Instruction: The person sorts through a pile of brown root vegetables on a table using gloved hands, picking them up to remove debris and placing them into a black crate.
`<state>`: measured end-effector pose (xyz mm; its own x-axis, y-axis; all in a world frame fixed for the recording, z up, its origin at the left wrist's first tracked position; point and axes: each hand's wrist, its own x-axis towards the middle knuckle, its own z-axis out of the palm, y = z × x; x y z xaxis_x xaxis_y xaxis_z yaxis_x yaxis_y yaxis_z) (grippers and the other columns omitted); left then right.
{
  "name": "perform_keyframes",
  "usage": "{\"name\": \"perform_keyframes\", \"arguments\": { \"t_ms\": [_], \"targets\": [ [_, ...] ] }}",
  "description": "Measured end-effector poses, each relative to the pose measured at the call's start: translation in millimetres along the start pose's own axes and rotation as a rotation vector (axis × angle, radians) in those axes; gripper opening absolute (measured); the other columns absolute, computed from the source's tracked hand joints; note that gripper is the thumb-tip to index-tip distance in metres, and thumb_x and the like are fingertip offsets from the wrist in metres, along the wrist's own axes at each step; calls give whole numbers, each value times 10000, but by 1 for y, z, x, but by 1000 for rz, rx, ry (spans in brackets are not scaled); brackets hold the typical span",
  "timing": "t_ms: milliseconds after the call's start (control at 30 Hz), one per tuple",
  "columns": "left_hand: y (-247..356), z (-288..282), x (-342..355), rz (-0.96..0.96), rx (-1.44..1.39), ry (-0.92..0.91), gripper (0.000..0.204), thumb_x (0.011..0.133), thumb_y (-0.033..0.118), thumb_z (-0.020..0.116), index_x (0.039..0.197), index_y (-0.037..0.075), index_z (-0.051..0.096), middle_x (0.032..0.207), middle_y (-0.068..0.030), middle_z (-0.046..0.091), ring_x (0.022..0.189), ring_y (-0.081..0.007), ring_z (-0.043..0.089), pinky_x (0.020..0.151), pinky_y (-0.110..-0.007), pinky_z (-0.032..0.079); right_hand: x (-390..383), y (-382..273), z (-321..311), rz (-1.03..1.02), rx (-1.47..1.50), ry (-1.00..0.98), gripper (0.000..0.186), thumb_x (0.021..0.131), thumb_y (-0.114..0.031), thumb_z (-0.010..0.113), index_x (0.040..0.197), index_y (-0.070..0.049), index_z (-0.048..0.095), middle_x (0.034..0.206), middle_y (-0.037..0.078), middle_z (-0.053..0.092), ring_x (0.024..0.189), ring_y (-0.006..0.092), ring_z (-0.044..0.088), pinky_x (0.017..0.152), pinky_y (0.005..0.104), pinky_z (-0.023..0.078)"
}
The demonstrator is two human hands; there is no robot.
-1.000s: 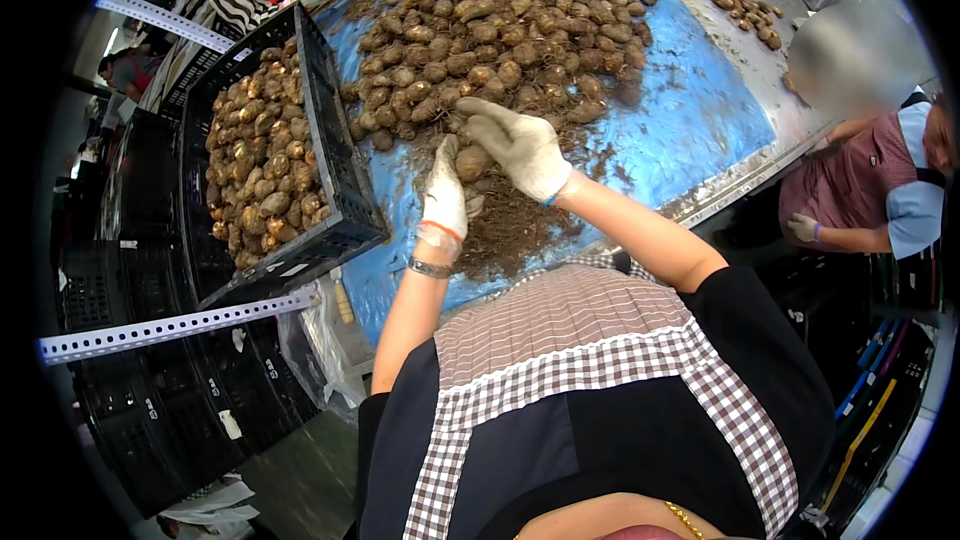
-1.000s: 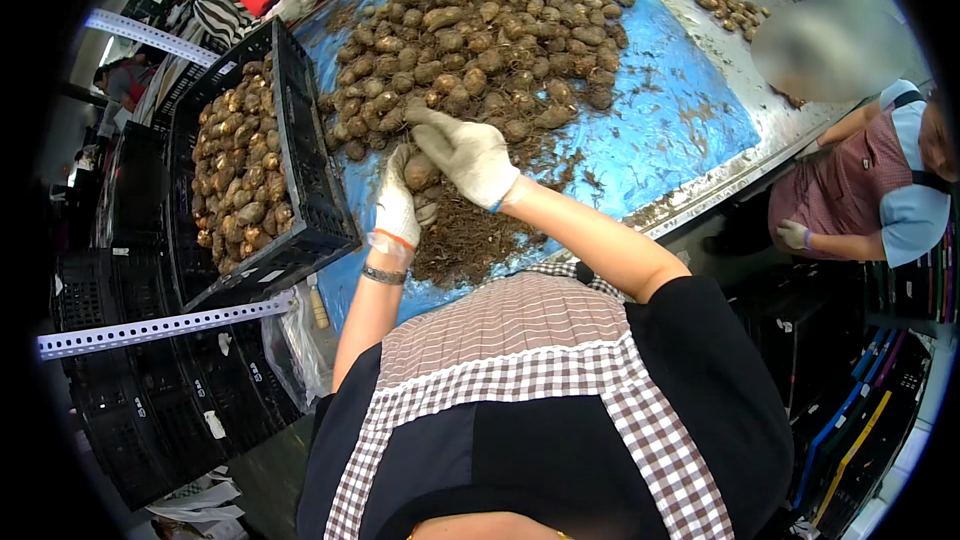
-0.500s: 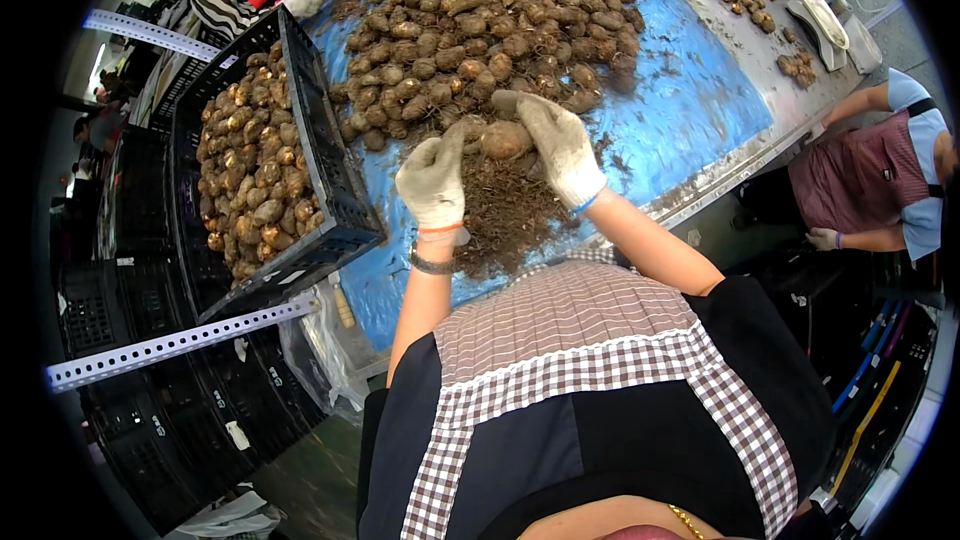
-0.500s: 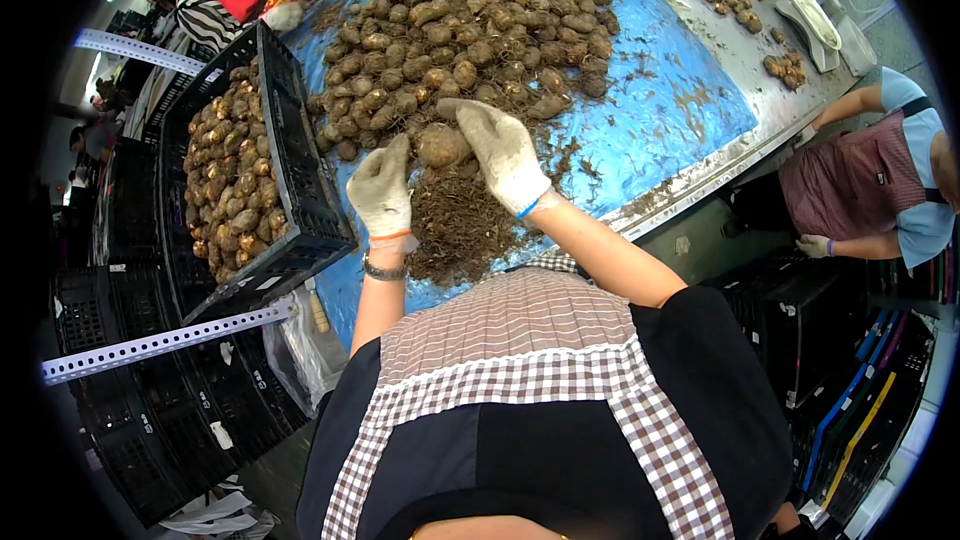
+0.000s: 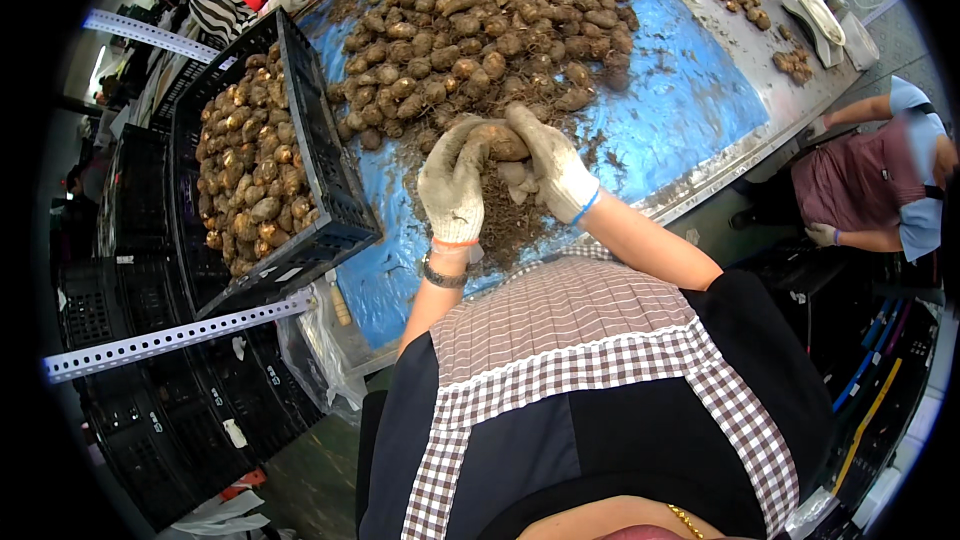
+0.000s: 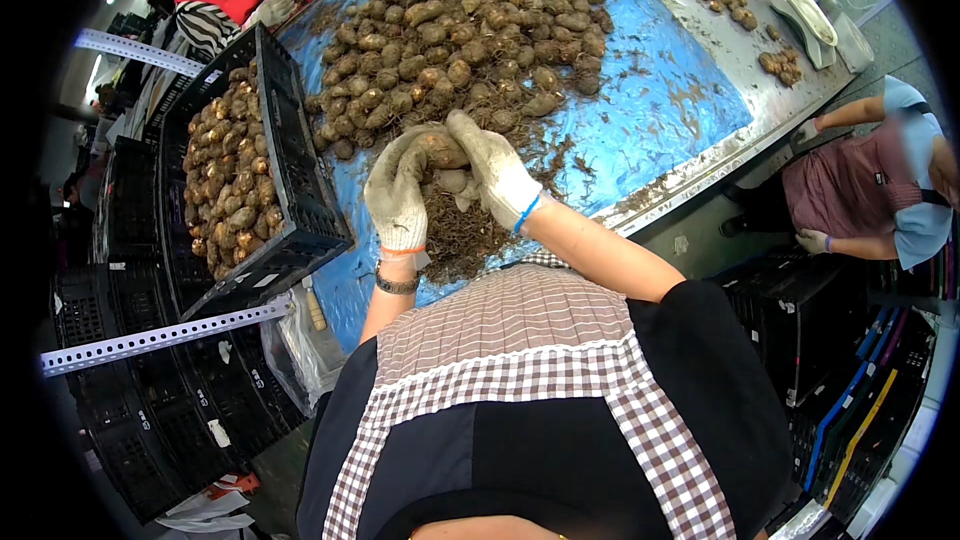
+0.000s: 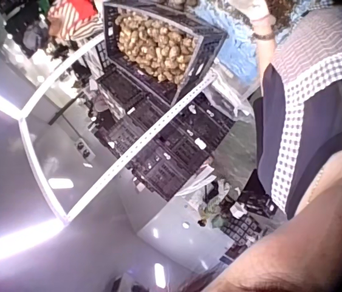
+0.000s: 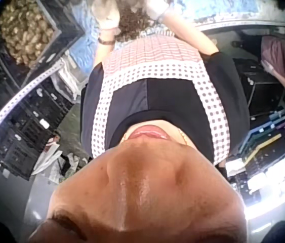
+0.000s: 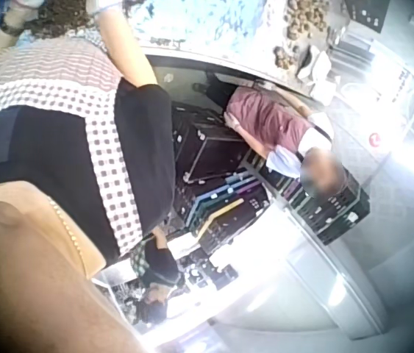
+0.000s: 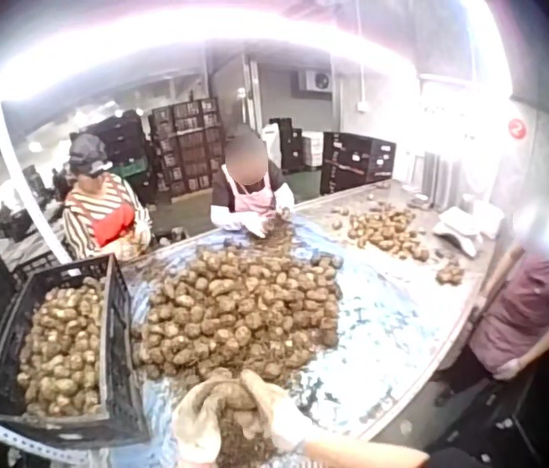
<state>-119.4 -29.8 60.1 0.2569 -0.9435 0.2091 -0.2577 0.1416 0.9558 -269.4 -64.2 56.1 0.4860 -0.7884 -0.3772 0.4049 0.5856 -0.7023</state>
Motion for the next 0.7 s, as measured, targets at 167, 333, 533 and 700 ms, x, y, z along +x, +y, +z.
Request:
{"name": "perform_keyframes", "arguments": {
  "t_ms": [167, 333, 533, 700],
  "targets": [
    [-8, 4, -3, -126, 8, 94, 290, 988, 196, 624, 1176, -17, 682, 1104, -122, 731, 996, -197, 686, 886, -332, 528, 2, 3, 0, -277, -218, -68, 521, 992, -362, 626, 1378, -19, 551, 1145, 77, 670, 854, 115, 649, 703, 249, 534],
    [-16, 0, -1, -64, 158, 90, 310, 1006, 241, 603, 1165, -11, 686, 1065, -126, 735, 954, -208, 691, 871, -357, 535, -2, 4, -2, -367, -284, -133, 518, 944, -149, 704, 1411, -13, 524, 1234, 79, 648, 1110, 118, 596, 964, 271, 501],
    [-17, 3, -6, -224, -72, 143, 318, 1025, 238, 582, 1227, 6, 664, 1072, -103, 730, 915, -140, 677, 763, -298, 558, 3, 9, -5, -221, -19, -190, 460, 1031, -279, 582, 1405, -17, 534, 1252, 63, 646, 1100, 135, 607, 937, 271, 509],
    [-3, 13, -13, 113, -109, 133, 411, 932, 81, 705, 1327, 12, 615, 1155, -88, 668, 993, -137, 657, 744, -283, 574, -1, 13, -10, -353, -22, -295, 485, 1044, -333, 543, 1415, -22, 530, 1317, 75, 621, 1161, 172, 604, 955, 309, 513]
  ]
}}
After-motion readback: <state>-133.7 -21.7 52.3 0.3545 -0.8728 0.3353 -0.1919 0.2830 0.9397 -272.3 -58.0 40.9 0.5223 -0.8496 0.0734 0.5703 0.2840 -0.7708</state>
